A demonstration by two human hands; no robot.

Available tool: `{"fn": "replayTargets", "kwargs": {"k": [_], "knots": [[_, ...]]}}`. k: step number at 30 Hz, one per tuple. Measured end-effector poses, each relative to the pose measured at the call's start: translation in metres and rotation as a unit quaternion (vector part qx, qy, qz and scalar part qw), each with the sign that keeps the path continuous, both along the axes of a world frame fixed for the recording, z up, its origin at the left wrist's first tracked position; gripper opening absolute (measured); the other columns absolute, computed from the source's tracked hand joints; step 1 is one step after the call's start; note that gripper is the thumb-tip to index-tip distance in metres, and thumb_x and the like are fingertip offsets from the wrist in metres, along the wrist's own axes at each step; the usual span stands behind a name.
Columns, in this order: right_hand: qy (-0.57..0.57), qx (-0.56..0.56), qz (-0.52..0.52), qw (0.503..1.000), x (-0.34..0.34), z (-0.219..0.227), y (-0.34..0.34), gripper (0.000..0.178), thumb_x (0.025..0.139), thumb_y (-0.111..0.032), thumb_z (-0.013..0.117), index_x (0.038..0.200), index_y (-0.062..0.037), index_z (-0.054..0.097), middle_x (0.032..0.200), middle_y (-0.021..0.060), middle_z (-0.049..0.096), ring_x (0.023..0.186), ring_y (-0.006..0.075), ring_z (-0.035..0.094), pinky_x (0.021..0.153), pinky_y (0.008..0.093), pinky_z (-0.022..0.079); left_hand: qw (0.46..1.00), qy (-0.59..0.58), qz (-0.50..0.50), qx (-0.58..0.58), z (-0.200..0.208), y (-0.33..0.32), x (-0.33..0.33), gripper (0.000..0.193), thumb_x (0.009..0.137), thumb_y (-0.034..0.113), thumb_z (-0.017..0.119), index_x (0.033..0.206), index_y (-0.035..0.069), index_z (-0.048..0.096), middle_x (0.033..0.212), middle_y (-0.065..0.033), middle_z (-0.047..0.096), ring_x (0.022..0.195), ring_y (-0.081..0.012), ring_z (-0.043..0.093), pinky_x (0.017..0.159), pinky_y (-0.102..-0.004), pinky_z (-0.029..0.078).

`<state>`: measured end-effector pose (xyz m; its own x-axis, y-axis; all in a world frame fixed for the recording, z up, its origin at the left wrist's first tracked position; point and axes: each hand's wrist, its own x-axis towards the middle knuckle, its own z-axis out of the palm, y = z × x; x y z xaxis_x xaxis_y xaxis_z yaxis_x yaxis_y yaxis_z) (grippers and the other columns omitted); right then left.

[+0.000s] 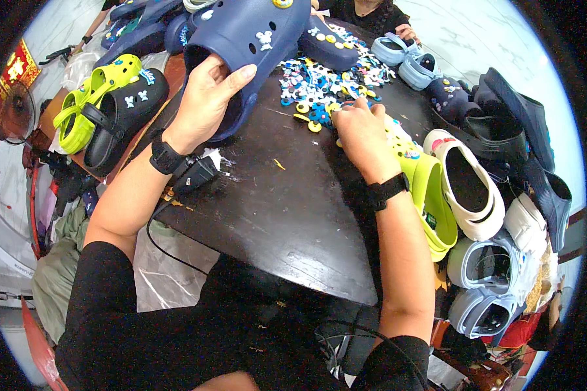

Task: Attaching small decorative charms and accessories to various clogs/shoes.

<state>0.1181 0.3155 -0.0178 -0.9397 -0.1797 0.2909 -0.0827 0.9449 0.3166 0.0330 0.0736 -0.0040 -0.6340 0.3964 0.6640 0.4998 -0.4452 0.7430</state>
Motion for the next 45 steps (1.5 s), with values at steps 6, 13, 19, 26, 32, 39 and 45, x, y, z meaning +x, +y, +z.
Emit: {"fn": "replayTargets", "kwargs": {"k": [6, 13, 19, 26, 32, 39, 45], "knots": [[0.026, -0.085, 0.045, 0.995, -0.002, -0.005, 0.006, 0.012, 0.074, 0.0, 0.063, 0.082, -0.0084, 0.064, 0.089, 0.0072, 0.065, 0.091, 0.0273, 0.06, 0.085, 0.041, 0.038, 0.998, -0.036, -0.031, 0.043, -0.002, 0.004, -0.003, 0.046, 0.091, 0.014, 0.064, 0.129, -0.006, 0.047, 0.127, -0.0102, 0.056, 0.116, -0.0145, 0.051, 0.103, -0.0302, 0.038], [0.038, -0.177, 0.1, 0.978, -0.012, -0.008, 0.011, 0.016, 0.072, 0.006, 0.062, 0.084, -0.0038, 0.065, 0.092, 0.0119, 0.064, 0.085, 0.031, 0.063, 0.075, 0.0389, 0.047, 0.997, -0.048, -0.046, 0.045, 0.001, 0.002, -0.005, 0.047, 0.092, 0.011, 0.062, 0.132, -0.006, 0.045, 0.133, -0.0118, 0.052, 0.122, -0.0177, 0.048, 0.107, -0.0334, 0.034], [0.082, -0.259, 0.118, 0.955, -0.013, 0.001, 0.009, 0.015, 0.071, 0.003, 0.068, 0.086, 0.0006, 0.066, 0.091, 0.0118, 0.064, 0.079, 0.0267, 0.066, 0.072, 0.0339, 0.052, 0.992, -0.072, -0.058, 0.08, 0.001, 0.001, -0.006, 0.047, 0.091, 0.013, 0.063, 0.131, -0.005, 0.047, 0.127, -0.0089, 0.055, 0.116, -0.0143, 0.051, 0.103, -0.0303, 0.038], [0.043, -0.694, 0.153, 0.702, -0.003, 0.03, -0.01, 0.005, 0.089, -0.002, 0.059, 0.09, 0.0006, 0.055, 0.093, 0.0137, 0.068, 0.083, 0.0165, 0.066, 0.077, 0.0284, 0.052, 0.988, -0.1, -0.08, 0.09, 0.004, 0.0, -0.005, 0.045, 0.091, 0.006, 0.061, 0.132, -0.005, 0.047, 0.128, -0.01, 0.055, 0.115, -0.0156, 0.052, 0.102, -0.0311, 0.04], [-0.006, -0.818, 0.172, 0.549, 0.006, 0.046, -0.024, 0.01, 0.09, -0.008, 0.062, 0.095, -0.0016, 0.056, 0.097, 0.0149, 0.067, 0.085, 0.0191, 0.066, 0.08, 0.0319, 0.053, 0.987, -0.104, -0.08, 0.089, 0.003, 0.0, -0.005, 0.045, 0.091, 0.006, 0.061, 0.132, -0.005, 0.046, 0.128, -0.01, 0.055, 0.115, -0.0153, 0.052, 0.102, -0.031, 0.04], [-0.051, -0.862, 0.215, 0.457, 0.005, 0.042, -0.019, 0.017, 0.085, -0.007, 0.069, 0.098, -0.0043, 0.058, 0.098, 0.0116, 0.067, 0.087, 0.018, 0.066, 0.083, 0.0331, 0.053, 0.988, -0.106, -0.085, 0.077, 0.004, 0.001, -0.001, 0.045, 0.091, 0.007, 0.062, 0.132, -0.005, 0.047, 0.129, -0.0094, 0.054, 0.115, -0.015, 0.052, 0.102, -0.0306, 0.039], [-0.021, -0.859, 0.233, 0.455, 0.003, 0.038, -0.018, 0.02, 0.082, -0.001, 0.071, 0.098, -0.0045, 0.059, 0.094, 0.0075, 0.065, 0.09, 0.0173, 0.065, 0.082, 0.0315, 0.052, 0.994, -0.075, -0.074, 0.035, 0.002, 0.001, 0.004, 0.043, 0.091, 0.01, 0.063, 0.129, -0.005, 0.049, 0.126, -0.0087, 0.056, 0.112, -0.0136, 0.052, 0.1, -0.0295, 0.041]]}}
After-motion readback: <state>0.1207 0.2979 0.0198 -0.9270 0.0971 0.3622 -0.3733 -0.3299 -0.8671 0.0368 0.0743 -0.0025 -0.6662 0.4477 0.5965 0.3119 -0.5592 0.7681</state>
